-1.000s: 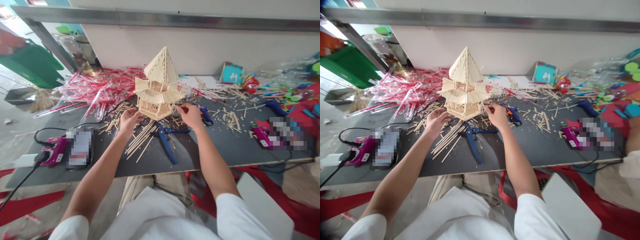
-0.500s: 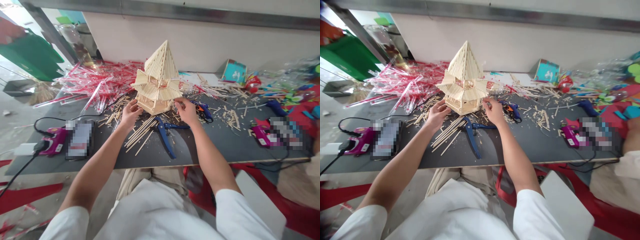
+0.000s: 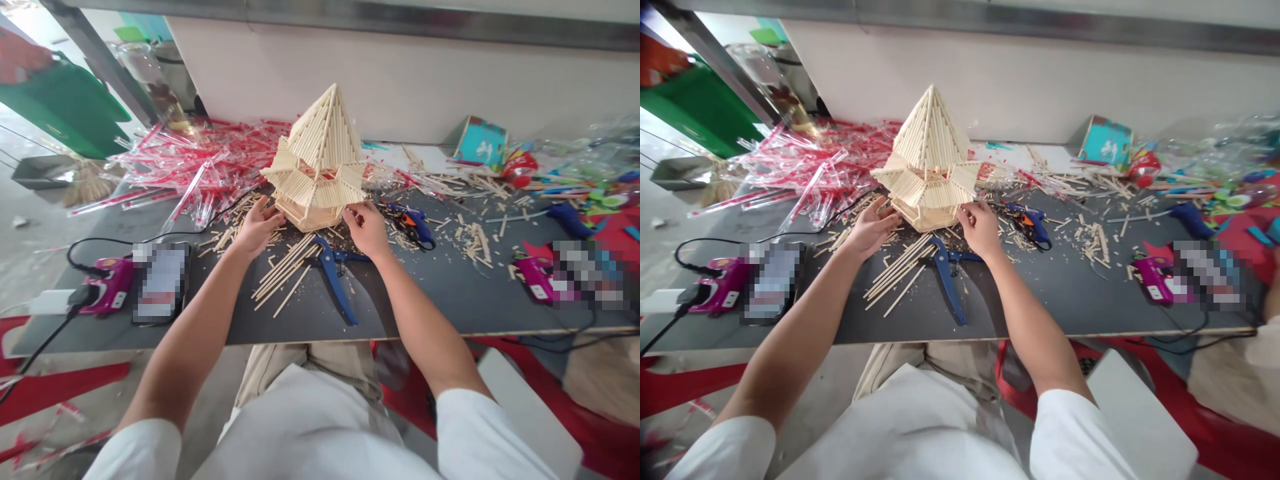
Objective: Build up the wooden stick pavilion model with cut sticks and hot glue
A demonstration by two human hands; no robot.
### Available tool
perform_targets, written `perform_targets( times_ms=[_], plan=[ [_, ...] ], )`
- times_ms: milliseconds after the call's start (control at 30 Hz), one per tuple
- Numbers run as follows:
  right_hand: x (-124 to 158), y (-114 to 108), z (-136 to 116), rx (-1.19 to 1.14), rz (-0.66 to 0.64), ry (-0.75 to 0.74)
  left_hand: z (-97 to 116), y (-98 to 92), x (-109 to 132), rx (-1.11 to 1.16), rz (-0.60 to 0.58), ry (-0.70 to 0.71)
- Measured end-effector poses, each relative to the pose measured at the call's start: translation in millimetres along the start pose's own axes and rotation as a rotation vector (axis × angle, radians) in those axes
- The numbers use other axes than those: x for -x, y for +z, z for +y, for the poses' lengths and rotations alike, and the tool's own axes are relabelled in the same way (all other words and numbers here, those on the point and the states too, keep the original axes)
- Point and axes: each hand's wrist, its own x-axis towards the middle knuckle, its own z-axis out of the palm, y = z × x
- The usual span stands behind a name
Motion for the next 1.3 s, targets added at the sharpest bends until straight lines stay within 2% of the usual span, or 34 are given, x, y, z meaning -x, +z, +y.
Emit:
perform_targets(
  times_ms=[133,233,267,400,433,467,567,667,800,867,1000,1133,1300],
  plan=[
    [0.7,4.1,-3.2,0.037,-0.03,0.02,6.5,0.4,-3.1,-0.025,-0.024,-0.008],
    [-0.6,2.2,-0.6,0.05,-0.034,0.023,6.2,5.9,-3.5,-0.129,-0.003,0.029],
    [-1.5,0.1,1.6,0.061,-0.018,0.025,5.1,7.4,-3.6,-0.185,0.034,0.049],
    [-5.3,-14.6,11.9,0.092,0.077,0.069,4.2,8.3,0.3,-0.449,0.301,0.182],
    [-5.8,-18.5,13.6,0.083,0.081,0.083,6.5,8.2,3.4,-0.531,0.329,0.232],
    [-5.9,-21.7,14.6,0.072,0.076,0.094,9.8,8.7,7.5,-0.621,0.323,0.287],
    [-4.5,-25.8,14.3,0.058,0.048,0.112,21.8,15.9,23.7,-0.944,0.194,0.409],
    [-2.1,-21.7,14.2,0.077,0.023,0.123,28.0,28.7,37.8,-1.128,0.047,0.444],
    [-0.1,-12.3,19.0,-0.046,-0.047,0.186,19.7,39.2,42.9,-1.251,-0.084,0.42],
    [0.2,-9.1,20.9,-0.131,-0.063,0.229,12.4,39.4,41.1,-1.285,-0.095,0.416],
    [1.0,-5.5,20.0,-0.16,-0.08,0.218,3.3,36.2,36.9,-1.293,-0.081,0.445],
    [2.2,0.4,17.4,-0.289,-0.127,0.308,2.5,35.6,35.9,-1.275,-0.074,0.45],
    [1.9,5.2,14.5,-0.377,-0.116,0.389,3.1,37.7,37.4,-1.303,-0.073,0.412]
  ],
)
